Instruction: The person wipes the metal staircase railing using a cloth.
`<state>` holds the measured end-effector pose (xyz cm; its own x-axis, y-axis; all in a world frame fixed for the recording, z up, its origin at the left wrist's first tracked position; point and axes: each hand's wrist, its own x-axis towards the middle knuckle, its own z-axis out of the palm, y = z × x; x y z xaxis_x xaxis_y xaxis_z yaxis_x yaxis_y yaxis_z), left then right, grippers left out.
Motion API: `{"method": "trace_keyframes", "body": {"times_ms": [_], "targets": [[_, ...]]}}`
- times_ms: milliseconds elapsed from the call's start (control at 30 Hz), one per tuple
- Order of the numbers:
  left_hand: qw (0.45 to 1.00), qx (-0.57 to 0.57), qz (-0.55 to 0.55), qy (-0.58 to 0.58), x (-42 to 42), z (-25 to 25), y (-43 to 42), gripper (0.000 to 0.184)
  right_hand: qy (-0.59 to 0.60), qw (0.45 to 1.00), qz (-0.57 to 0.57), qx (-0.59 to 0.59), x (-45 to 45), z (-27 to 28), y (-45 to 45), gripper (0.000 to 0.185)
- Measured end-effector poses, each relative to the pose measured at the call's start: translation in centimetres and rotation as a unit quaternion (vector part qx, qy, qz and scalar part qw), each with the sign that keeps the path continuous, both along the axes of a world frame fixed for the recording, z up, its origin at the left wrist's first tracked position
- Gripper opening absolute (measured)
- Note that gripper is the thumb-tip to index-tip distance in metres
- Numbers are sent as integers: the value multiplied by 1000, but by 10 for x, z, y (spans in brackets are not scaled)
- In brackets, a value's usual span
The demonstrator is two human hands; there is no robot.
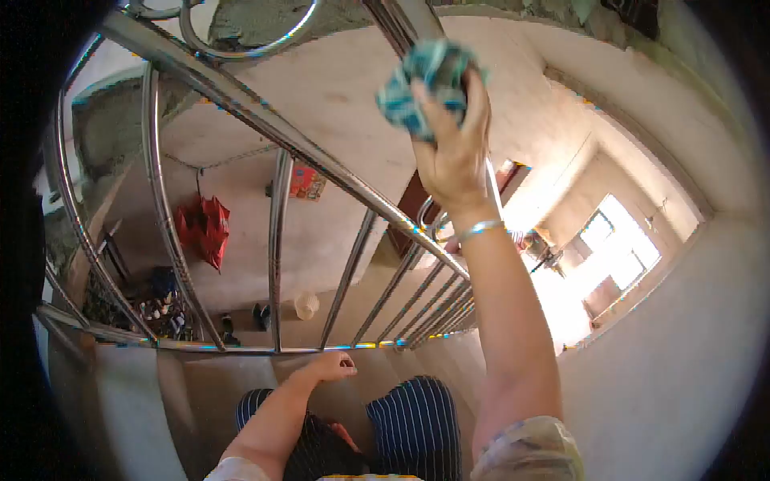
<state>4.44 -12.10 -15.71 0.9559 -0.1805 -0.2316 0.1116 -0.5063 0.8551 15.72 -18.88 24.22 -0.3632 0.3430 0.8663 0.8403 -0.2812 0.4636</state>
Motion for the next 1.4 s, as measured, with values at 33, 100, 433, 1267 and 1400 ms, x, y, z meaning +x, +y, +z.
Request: {"method": "trace_keyframes", "body": {"times_ms": [33,100,433,1267,1400], "targets": [[1000,0,2,-2,0,1,-1,34,-1,998,-64,-9,4,-17,-12,45],[1000,-16,8,16,1,3,-2,34,79,987,-139,-18,24,-46,-40,39],[1000,3,13,-25,2,-4,-2,32,-29,990,-138,-21,-32,18,6,28],[1000,-20,2,-15,-2,23,-4,30,372,918,-117,76,61,-108,-115,35],[999,-30,3,-22,4,-2,-5,31,591,798,-4,120,2,-99,-71,30]]}}
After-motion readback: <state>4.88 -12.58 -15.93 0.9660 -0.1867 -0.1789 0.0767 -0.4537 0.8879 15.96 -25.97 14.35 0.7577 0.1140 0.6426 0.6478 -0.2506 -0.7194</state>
